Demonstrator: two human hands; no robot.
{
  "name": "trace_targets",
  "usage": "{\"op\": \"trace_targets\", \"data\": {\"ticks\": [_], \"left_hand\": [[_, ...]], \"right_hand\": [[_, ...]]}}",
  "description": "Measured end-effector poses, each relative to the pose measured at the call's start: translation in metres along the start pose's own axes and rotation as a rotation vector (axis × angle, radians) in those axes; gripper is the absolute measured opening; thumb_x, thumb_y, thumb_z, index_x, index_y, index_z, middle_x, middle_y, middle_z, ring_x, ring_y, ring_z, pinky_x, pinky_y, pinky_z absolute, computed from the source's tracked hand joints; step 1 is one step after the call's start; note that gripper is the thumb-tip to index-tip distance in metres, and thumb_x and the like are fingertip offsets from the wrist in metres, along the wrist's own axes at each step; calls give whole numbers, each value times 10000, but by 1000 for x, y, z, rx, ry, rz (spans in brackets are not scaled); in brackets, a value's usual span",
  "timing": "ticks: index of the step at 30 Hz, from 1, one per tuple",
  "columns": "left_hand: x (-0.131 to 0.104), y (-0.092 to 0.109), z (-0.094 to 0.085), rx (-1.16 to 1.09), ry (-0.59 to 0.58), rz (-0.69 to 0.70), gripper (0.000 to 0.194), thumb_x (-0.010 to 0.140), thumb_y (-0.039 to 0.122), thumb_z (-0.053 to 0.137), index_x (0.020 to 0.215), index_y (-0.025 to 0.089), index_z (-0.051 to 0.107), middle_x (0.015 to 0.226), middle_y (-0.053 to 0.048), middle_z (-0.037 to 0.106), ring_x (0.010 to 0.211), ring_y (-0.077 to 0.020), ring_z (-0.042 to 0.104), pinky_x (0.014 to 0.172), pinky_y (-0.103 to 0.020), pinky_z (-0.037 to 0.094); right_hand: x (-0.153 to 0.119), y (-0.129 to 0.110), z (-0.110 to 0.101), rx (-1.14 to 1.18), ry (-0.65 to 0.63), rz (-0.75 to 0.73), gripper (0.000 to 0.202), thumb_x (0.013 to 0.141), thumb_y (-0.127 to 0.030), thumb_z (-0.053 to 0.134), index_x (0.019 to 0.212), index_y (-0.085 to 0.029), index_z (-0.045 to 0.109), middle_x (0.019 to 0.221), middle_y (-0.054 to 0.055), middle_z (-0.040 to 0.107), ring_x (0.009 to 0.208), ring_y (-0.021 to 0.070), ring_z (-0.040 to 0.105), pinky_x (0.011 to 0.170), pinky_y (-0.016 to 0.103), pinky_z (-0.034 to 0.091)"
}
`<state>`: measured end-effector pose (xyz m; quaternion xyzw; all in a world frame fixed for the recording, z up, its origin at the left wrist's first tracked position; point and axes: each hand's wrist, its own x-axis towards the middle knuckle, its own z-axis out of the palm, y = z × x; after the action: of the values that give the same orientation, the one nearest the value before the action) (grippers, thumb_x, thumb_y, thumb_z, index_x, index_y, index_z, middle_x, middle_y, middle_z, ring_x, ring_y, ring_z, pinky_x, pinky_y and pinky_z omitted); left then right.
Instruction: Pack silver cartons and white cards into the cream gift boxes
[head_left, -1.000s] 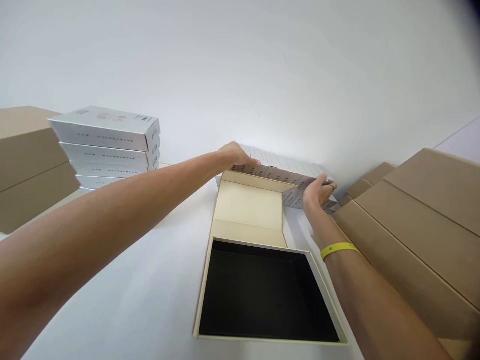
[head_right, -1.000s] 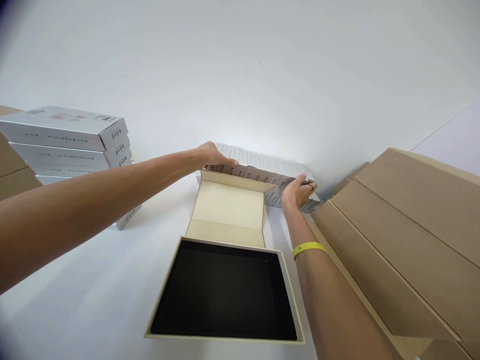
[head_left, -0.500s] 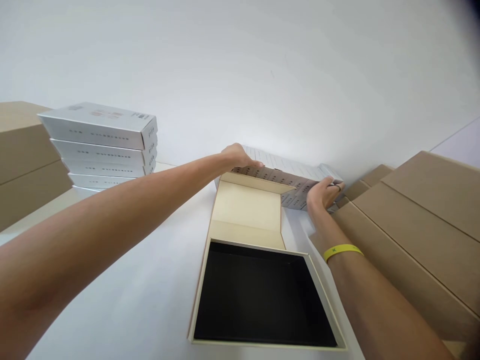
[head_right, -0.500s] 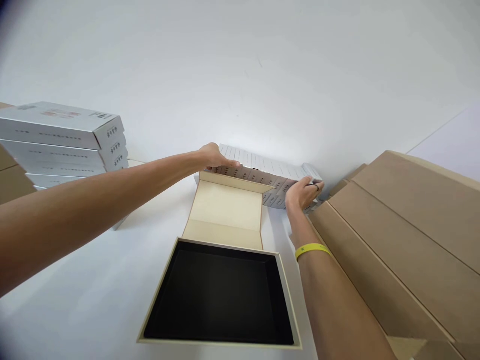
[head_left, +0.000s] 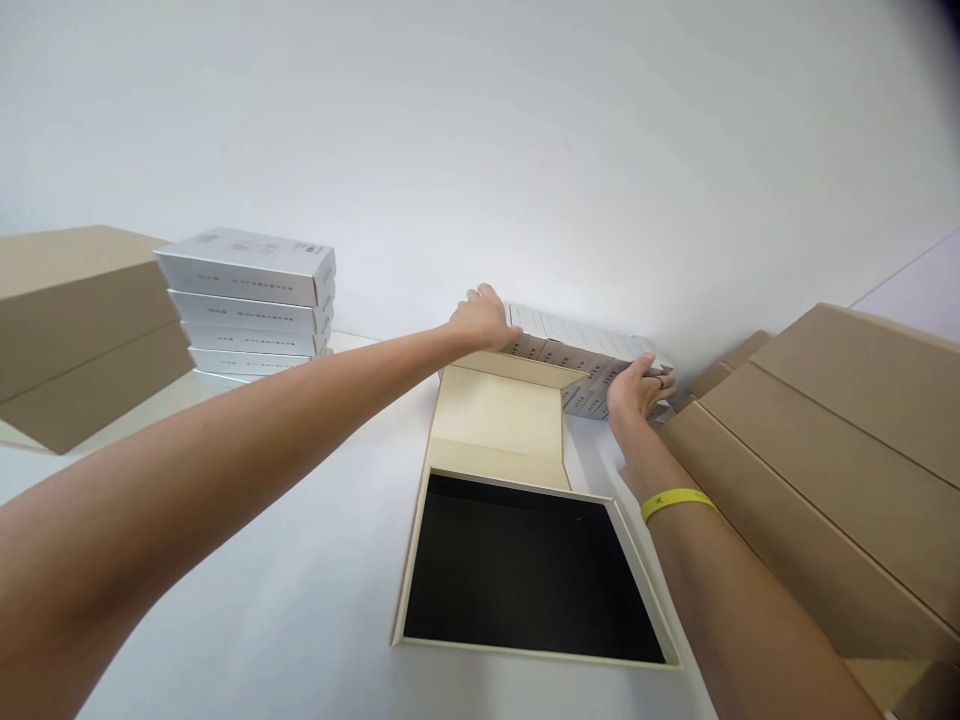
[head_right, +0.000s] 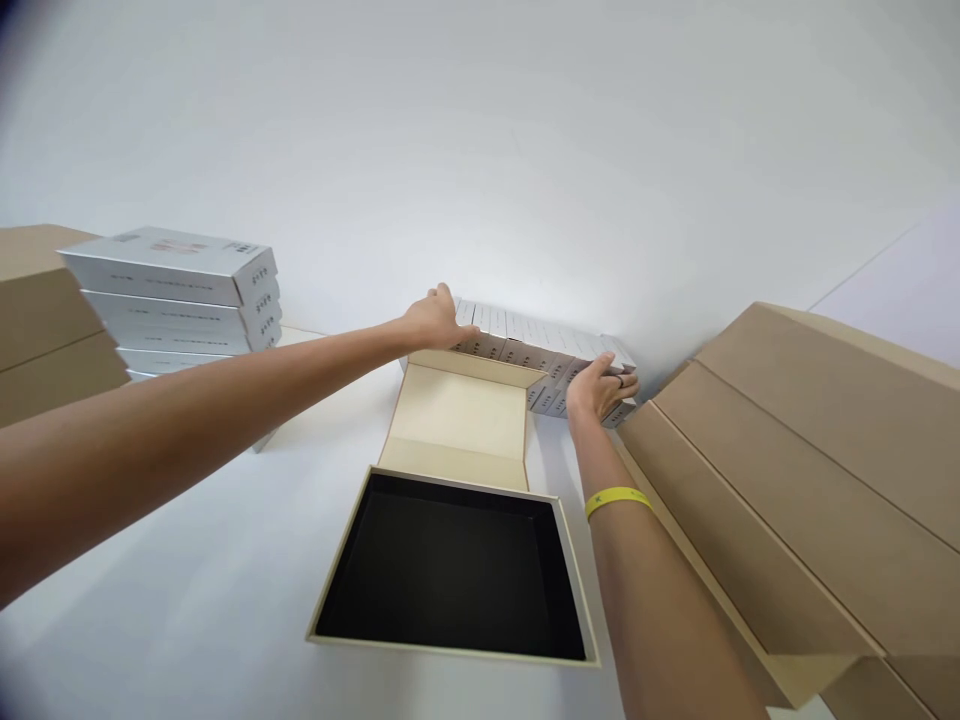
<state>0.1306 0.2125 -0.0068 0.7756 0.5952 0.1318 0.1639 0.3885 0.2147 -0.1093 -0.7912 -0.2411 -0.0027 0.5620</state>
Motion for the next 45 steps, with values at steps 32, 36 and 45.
{"op": "trace_targets", "data": {"ticks": [32, 36, 45], "left_hand": [[-235, -182, -104, 25, 440, -97, 988, 684, 642, 678, 1431, 234, 178, 1535, -175, 331, 1304, -375, 485, 1022, -484, 468], [-189, -166, -165, 218, 146, 20, 1092, 550, 607, 777, 1439, 219, 277, 1487, -173, 404, 1339, -393, 413, 1124, -522, 321], [-124, -138, -197, 199, -198, -23, 888, 321, 429, 904, 1131, 221, 606, 1041, -119, 685, 992, -374, 610, 879, -473, 486]], "right_hand": [[-61, -28, -50, 142, -136, -144, 633, 846, -371, 649, 1391, -163, 401, 1497, 209, 328, 1314, 365, 446, 1110, 575, 344], [-89, -38, -76, 320, -270, -192, 601, 731, -396, 672, 1253, -254, 410, 1404, 187, 466, 1205, 327, 570, 1046, 479, 468], [-158, -22, -146, 579, -646, -155, 536, 627, -541, 770, 1029, -338, 478, 1111, 0, 651, 1033, 282, 679, 1148, 566, 368]]}}
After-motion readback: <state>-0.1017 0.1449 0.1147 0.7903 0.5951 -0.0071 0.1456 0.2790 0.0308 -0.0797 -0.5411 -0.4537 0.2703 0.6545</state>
